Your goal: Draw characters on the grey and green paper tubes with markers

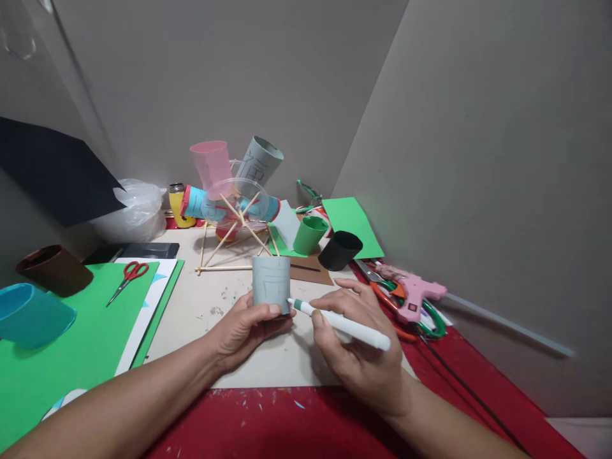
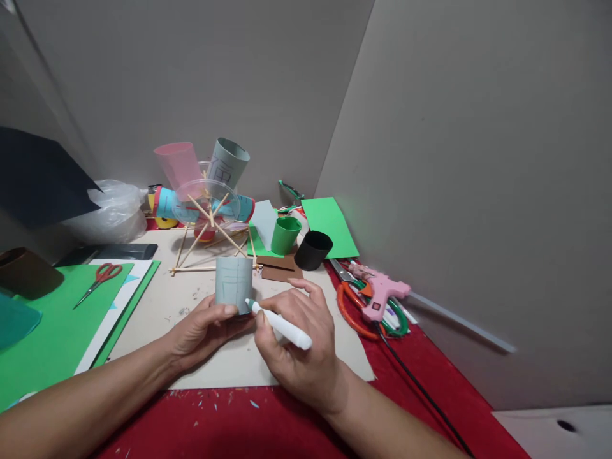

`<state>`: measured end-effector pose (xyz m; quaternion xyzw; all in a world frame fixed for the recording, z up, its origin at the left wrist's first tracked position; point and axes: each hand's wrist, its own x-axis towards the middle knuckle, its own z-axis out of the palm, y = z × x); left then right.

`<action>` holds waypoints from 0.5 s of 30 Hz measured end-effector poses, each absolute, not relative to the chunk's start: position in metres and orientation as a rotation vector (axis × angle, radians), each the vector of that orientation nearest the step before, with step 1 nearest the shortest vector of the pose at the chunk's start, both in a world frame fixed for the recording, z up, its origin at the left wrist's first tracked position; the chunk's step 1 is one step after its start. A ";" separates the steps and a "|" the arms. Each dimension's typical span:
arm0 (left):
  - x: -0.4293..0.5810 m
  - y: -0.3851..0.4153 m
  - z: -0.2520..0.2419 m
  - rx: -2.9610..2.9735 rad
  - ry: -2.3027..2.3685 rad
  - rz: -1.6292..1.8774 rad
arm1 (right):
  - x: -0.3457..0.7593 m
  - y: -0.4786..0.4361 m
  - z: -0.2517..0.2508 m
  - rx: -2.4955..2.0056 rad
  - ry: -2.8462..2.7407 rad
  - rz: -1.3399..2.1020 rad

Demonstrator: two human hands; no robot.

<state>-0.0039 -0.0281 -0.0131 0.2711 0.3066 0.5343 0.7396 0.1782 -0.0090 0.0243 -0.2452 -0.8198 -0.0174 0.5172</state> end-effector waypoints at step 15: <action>-0.003 -0.028 -0.014 0.642 0.716 1.124 | 0.180 -0.014 0.024 -0.548 -1.994 -0.008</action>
